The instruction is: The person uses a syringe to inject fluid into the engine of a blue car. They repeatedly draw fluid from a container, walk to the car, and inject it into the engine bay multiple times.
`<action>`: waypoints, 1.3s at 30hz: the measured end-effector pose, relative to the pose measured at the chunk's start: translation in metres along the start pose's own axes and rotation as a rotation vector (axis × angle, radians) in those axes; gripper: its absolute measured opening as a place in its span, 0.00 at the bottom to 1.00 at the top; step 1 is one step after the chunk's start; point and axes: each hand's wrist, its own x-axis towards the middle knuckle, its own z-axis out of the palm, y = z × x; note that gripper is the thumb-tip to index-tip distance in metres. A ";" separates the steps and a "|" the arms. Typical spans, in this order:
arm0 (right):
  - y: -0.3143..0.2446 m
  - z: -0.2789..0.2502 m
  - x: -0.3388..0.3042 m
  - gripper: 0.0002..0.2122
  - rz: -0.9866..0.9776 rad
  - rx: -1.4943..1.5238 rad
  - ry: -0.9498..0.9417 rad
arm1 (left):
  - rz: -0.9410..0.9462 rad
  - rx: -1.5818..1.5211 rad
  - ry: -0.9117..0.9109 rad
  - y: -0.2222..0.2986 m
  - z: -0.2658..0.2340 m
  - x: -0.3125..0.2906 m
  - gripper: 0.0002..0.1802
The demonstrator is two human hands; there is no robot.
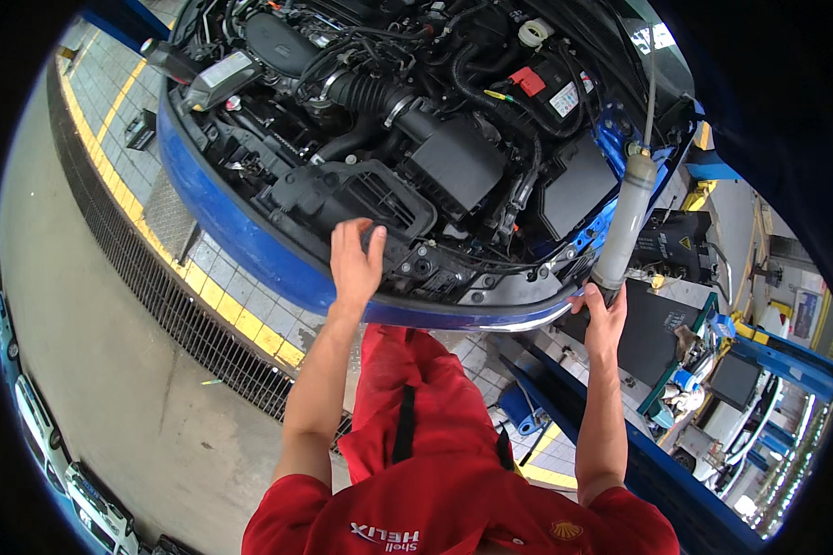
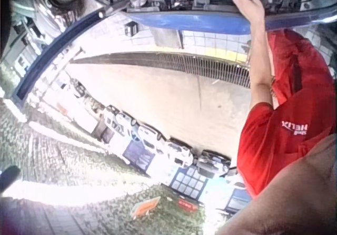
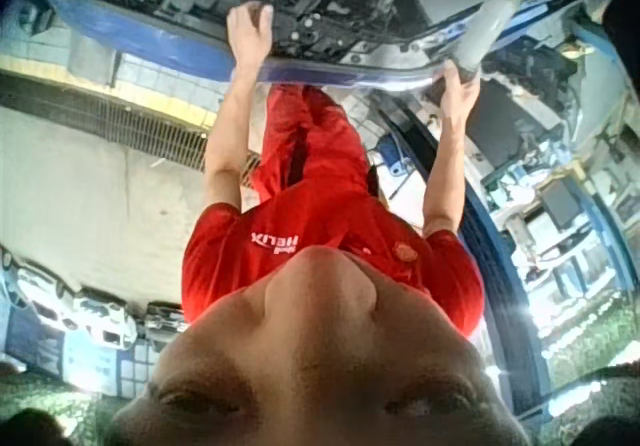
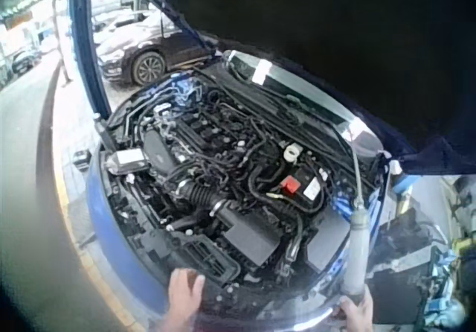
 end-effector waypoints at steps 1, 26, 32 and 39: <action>-0.004 0.003 0.010 0.20 0.005 -0.014 0.011 | 0.028 0.024 0.010 -0.009 0.005 0.016 0.15; -0.047 0.029 0.161 0.16 0.272 -0.190 0.058 | 0.116 0.372 0.000 -0.055 0.069 0.100 0.23; -0.054 0.031 0.205 0.16 0.330 -0.206 0.011 | 0.100 0.391 -0.018 -0.054 0.071 0.101 0.21; -0.085 0.040 0.239 0.17 0.419 -0.186 -0.042 | 0.088 0.403 -0.025 -0.055 0.074 0.101 0.20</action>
